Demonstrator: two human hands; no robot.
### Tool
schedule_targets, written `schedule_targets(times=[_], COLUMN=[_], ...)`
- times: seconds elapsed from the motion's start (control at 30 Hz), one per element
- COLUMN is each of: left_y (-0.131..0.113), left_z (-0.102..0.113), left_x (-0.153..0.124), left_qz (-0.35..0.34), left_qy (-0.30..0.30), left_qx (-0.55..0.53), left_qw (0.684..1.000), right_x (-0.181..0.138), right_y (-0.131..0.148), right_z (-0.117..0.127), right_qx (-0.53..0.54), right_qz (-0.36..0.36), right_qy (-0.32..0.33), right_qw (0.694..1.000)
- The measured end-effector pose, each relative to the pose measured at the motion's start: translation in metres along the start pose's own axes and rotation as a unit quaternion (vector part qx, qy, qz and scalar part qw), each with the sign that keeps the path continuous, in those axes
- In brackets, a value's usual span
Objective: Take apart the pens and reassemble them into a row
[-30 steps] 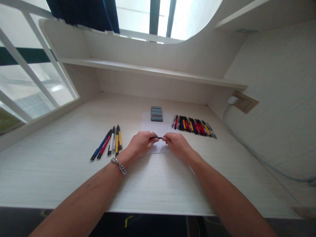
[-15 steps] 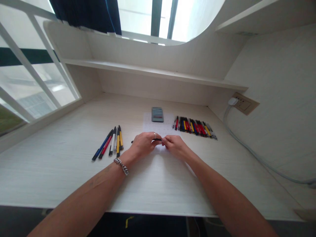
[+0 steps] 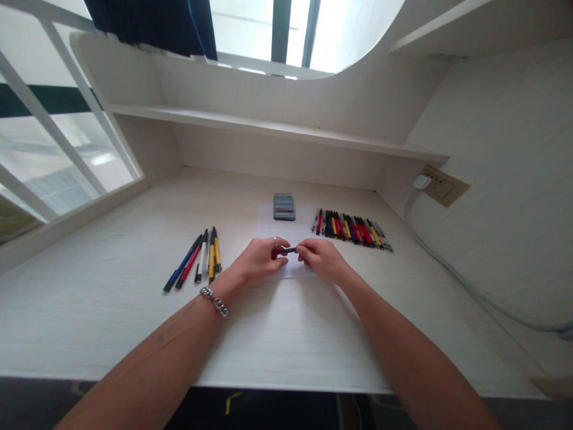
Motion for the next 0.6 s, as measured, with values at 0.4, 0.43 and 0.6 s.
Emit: schedule_targets(times=[0.4, 0.43, 0.6], left_y=[0.009, 0.009, 0.009], left_z=[0.003, 0.004, 0.006], left_x=[0.002, 0.002, 0.0], left_qz=[-0.016, -0.017, -0.009], left_qy=[-0.001, -0.004, -0.006], left_qx=[-0.051, -0.046, -0.022], left_qw=[0.999, 0.999, 1.0], right_x=[-0.002, -0.002, -0.003], right_y=[0.004, 0.005, 0.004], right_z=[0.011, 0.012, 0.014], right_qx=[0.002, -0.004, -0.02], right_qz=[0.033, 0.036, 0.044], right_qy=[-0.027, -0.031, -0.044], right_qw=[0.999, 0.999, 0.998])
Point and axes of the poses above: each hand's wrist, its own x-axis towards the middle knuckle, its own z-axis out of the back of the hand, y = z × x, the point moved 7 cm from there along x, towards the middle knuckle, and after that the axes turned 5 degrees about x, right-handed, at the moved point
